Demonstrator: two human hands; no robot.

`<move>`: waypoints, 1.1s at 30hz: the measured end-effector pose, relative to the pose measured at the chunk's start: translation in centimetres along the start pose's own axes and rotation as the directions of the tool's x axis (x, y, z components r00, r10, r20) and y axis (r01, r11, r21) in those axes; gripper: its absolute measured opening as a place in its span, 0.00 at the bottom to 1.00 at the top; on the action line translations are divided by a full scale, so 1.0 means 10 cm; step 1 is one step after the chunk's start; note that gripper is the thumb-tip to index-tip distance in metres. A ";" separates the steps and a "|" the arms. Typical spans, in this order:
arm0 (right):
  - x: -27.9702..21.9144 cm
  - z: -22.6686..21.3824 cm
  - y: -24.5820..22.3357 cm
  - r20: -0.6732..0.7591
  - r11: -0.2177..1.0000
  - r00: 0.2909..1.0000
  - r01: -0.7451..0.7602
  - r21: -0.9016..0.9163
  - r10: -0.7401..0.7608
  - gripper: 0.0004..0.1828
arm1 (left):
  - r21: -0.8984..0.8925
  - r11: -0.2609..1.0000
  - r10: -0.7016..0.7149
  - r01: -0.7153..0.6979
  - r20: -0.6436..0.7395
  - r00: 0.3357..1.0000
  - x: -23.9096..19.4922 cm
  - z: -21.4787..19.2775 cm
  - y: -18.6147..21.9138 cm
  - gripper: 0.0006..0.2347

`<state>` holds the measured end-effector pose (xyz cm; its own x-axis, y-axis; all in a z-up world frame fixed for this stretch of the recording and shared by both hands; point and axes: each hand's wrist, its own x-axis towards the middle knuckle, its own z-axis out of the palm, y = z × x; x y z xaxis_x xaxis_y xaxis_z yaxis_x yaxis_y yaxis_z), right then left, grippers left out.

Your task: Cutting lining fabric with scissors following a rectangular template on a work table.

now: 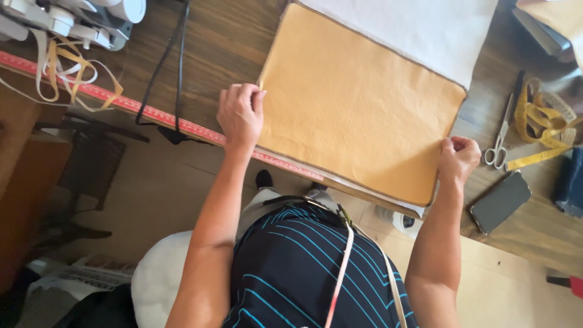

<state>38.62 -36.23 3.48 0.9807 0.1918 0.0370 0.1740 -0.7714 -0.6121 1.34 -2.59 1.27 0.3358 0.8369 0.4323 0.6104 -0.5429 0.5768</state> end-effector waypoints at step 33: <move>-0.72 -0.28 -0.01 0.030 0.984 0.983 -0.179 -0.003 0.179 0.08 | -0.152 0.797 -0.457 0.584 0.481 0.748 0.59 0.10 -0.25 0.10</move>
<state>31.84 -39.28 5.51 0.9930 0.0684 -0.0966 -0.0042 -0.7952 -0.6063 2.50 3.80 1.65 0.3175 0.9080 -0.2734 0.5735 0.0458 0.8179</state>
